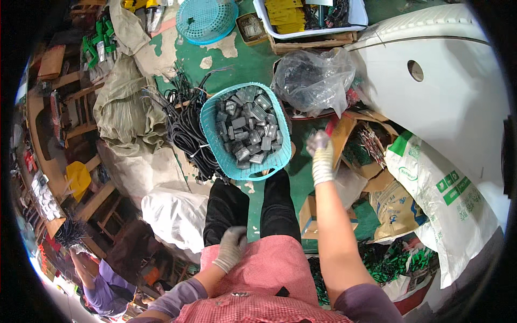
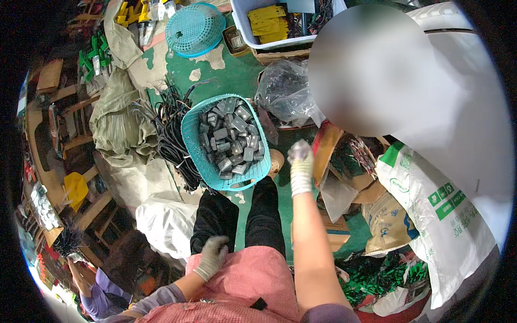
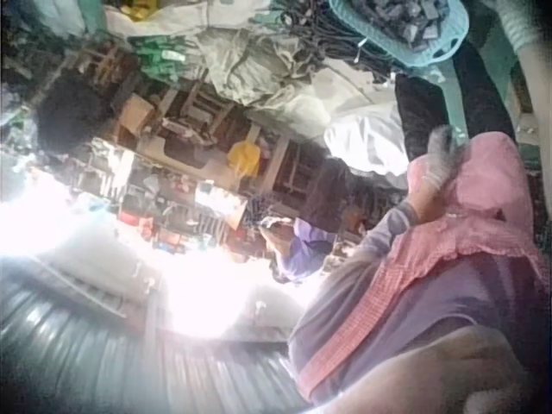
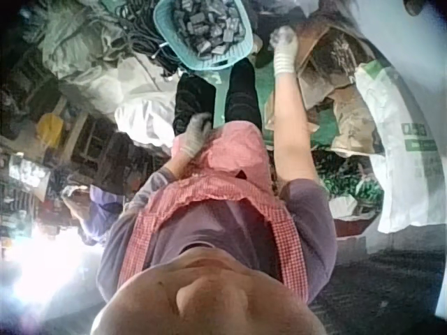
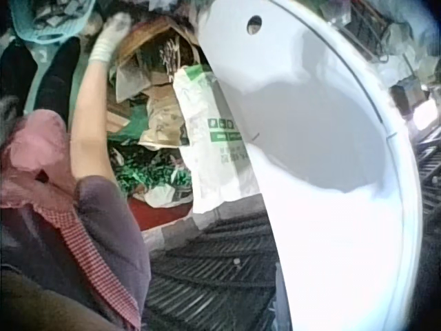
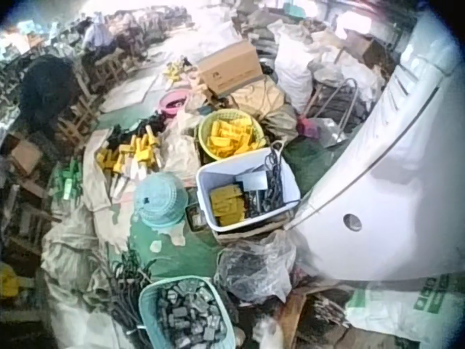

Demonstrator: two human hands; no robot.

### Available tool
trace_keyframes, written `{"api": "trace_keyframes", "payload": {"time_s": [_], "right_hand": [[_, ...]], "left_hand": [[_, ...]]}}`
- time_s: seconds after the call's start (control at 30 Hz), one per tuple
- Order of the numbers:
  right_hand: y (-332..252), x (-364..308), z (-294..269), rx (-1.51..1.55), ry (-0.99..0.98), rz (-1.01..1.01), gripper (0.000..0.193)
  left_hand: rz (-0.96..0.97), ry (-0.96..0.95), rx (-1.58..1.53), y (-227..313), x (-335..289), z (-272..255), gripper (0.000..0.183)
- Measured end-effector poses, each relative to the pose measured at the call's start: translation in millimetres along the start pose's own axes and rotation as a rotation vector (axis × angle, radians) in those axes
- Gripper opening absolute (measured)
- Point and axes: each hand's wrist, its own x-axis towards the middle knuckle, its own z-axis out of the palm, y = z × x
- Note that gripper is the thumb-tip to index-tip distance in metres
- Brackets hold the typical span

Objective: Soldering wires to electronic components and sorting circuit boards and metal parts into containers.

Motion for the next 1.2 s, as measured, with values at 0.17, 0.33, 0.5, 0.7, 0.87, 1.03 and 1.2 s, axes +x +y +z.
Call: {"api": "trace_keyframes", "payload": {"time_s": [0.17,0.33,0.5,0.7,0.87,1.03,1.2], "right_hand": [[-13,-81,48,-0.773,-0.041,-0.872,0.032],[-11,-110,82,-0.761,0.068,-0.886,0.05],[97,-62,16,-0.334,0.011,-0.108,0.069],[99,-63,49,-0.552,-0.015,0.083,0.062],[95,-62,79,-0.413,-0.104,0.149,0.067],[100,-61,71,-0.423,-0.11,0.177,0.075],[78,-80,53,-0.131,-0.401,0.226,0.075]], "left_hand": [[0.387,0.407,0.082,25,107,-67,0.042],[0.463,0.762,0.179,50,206,-105,0.042],[-0.103,0.399,-0.275,0,258,-74,0.041],[-0.096,0.224,-0.15,-79,283,-101,0.032],[0.017,-0.024,0.642,-94,321,-151,0.031],[-0.386,0.147,-0.227,-42,292,-135,0.03],[-0.227,0.307,-0.045,-70,291,-155,0.039]]}}
